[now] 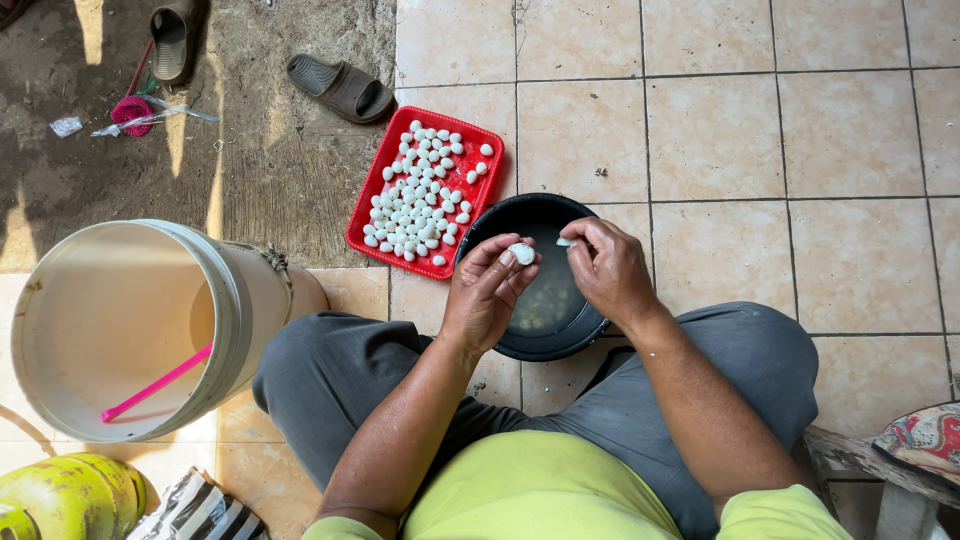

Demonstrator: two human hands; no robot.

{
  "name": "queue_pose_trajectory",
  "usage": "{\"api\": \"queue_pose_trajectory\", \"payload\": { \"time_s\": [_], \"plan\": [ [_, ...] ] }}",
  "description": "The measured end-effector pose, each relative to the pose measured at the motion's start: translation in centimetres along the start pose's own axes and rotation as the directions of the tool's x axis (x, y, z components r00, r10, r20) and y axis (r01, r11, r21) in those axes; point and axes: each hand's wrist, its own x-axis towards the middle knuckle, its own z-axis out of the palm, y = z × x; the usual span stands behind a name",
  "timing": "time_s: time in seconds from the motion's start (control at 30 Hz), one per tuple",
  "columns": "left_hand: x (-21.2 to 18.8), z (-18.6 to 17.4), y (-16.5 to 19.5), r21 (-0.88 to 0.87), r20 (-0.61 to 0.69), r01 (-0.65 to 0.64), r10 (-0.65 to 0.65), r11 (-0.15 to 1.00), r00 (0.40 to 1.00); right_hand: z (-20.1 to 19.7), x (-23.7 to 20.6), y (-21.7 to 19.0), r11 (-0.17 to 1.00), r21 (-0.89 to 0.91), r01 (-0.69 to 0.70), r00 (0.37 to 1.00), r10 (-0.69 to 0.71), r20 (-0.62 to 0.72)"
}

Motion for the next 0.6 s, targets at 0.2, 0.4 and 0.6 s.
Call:
{"api": "queue_pose_trajectory", "payload": {
  "time_s": [0.2,0.4,0.6],
  "plan": [
    [0.2,0.5,-0.5,-0.021,-0.026,-0.019,0.019,1.000,0.999,-0.1,-0.3,-1.1,0.961,0.271,0.054,0.995,-0.076,0.071],
    [0.3,0.0,-1.7,0.012,-0.020,-0.063,0.063,0.998,0.998,0.6,-0.7,-1.4,0.928,0.371,-0.024,0.994,-0.017,0.109],
    [0.4,-0.9,-3.1,0.133,-0.003,-0.181,0.183,0.974,0.983,0.5,-0.7,-1.7,0.981,0.184,0.060,0.997,-0.066,0.029]
  ]
}}
